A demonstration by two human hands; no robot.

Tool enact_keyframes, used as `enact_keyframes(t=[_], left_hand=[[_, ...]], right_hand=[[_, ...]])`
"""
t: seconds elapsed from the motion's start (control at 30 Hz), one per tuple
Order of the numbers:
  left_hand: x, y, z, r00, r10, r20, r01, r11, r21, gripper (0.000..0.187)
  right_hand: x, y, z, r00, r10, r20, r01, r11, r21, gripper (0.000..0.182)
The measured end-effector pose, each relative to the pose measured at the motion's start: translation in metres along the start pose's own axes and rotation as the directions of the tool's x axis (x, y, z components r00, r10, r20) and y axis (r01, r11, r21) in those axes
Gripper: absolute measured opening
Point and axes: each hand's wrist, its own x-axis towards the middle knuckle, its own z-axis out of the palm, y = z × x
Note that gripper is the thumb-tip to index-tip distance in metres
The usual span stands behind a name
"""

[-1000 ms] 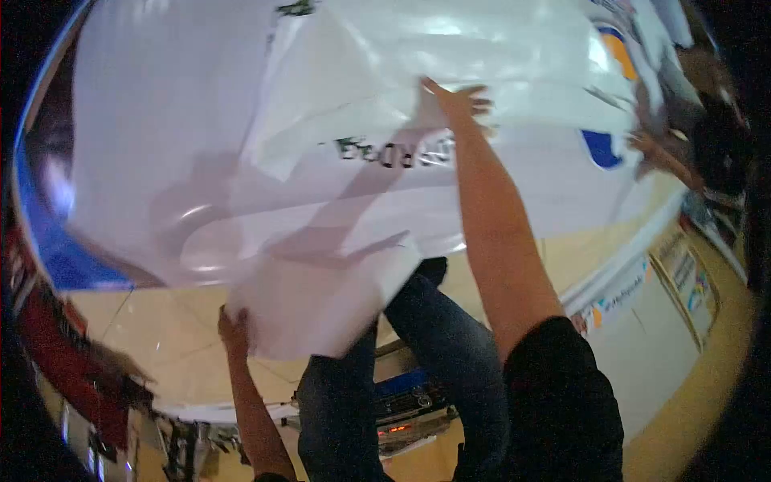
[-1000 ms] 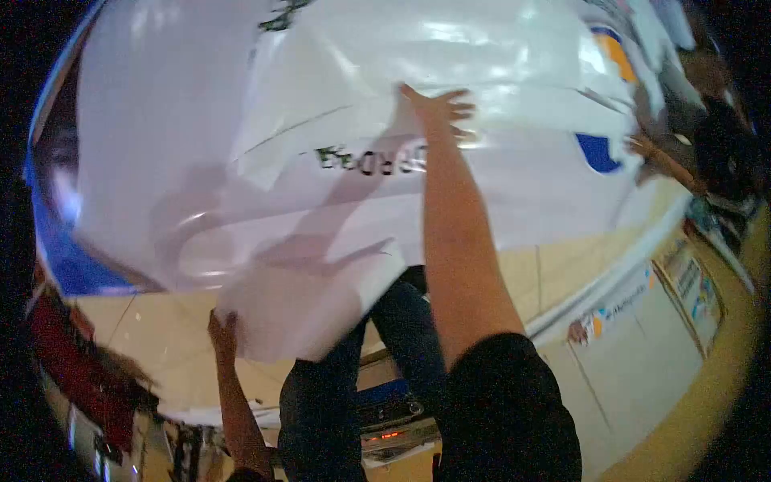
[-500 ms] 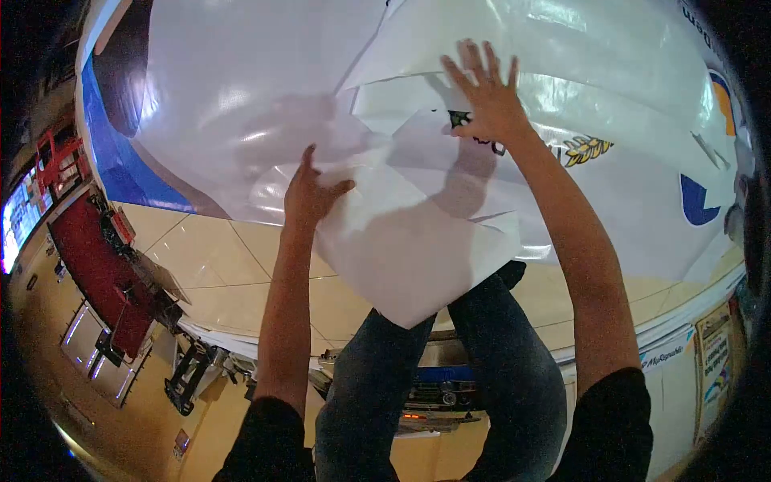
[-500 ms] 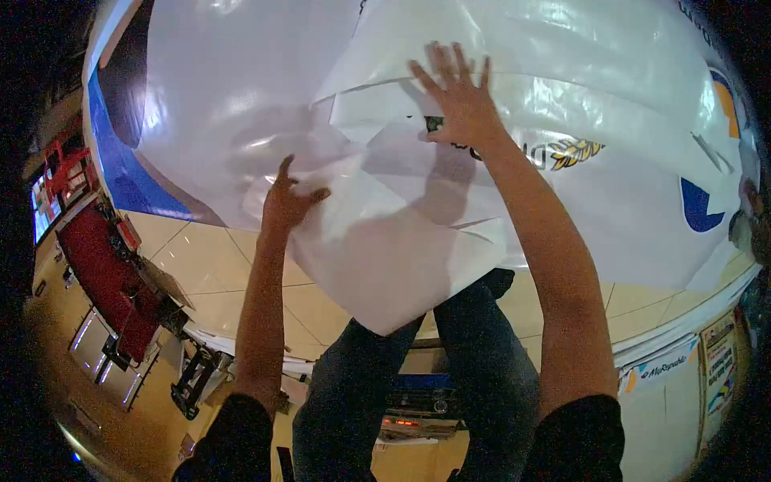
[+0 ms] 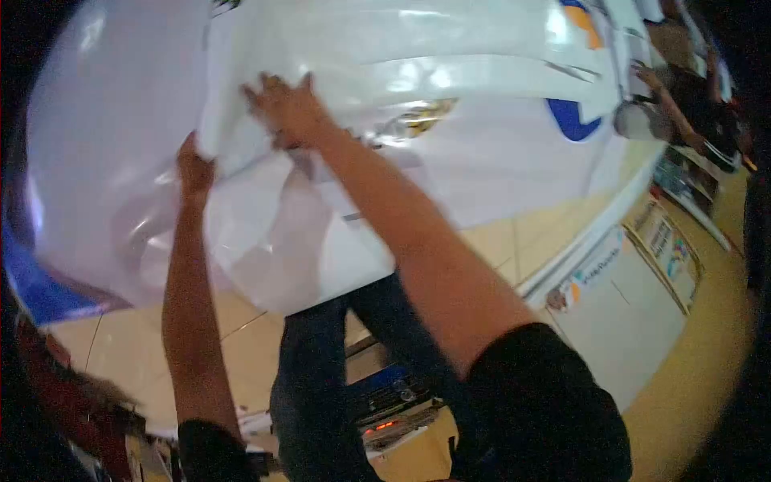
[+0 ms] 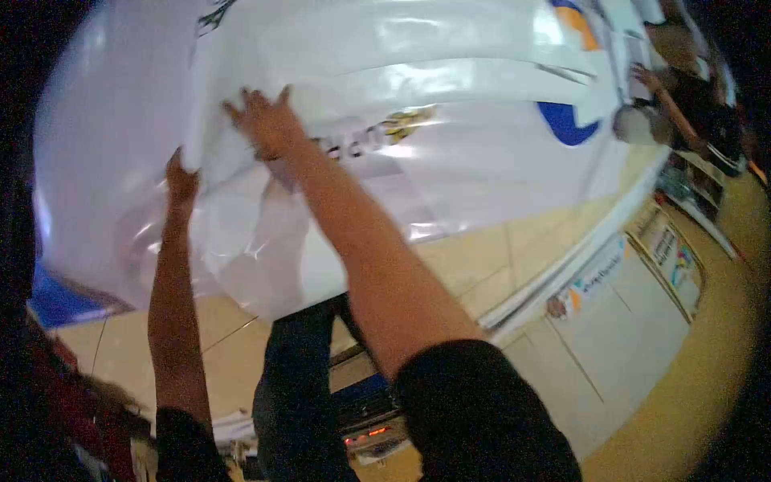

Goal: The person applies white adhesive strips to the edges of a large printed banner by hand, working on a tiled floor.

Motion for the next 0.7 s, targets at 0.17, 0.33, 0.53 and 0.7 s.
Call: enact_keyframes(t=[0.17, 0.33, 0.53, 0.7], left_hand=[[-0.066, 0.159, -0.120, 0.964, -0.158, 0.215, 0.250, 0.817, -0.520, 0.028], [-0.115, 0.089, -0.136, 0.964, -0.215, -0.158, 0.189, 0.968, -0.166, 0.039], [-0.245, 0.027, -0.022, 0.884, -0.413, 0.221, 0.405, 0.911, 0.081, 0.135], [-0.246, -0.034, 0.015, 0.969, -0.248, 0.009, 0.247, 0.966, 0.070, 0.095]], right_hand=[[-0.007, 0.007, 0.009, 0.920, 0.046, -0.389, -0.065, 0.997, -0.035, 0.082], [-0.037, 0.007, -0.039, 0.946, -0.005, -0.323, 0.083, 0.970, 0.228, 0.056], [-0.120, -0.036, -0.042, 0.951, 0.181, -0.251, -0.063, 0.908, 0.413, 0.047], [-0.176, -0.082, -0.029, 0.986, 0.162, -0.034, -0.125, 0.865, 0.487, 0.046]])
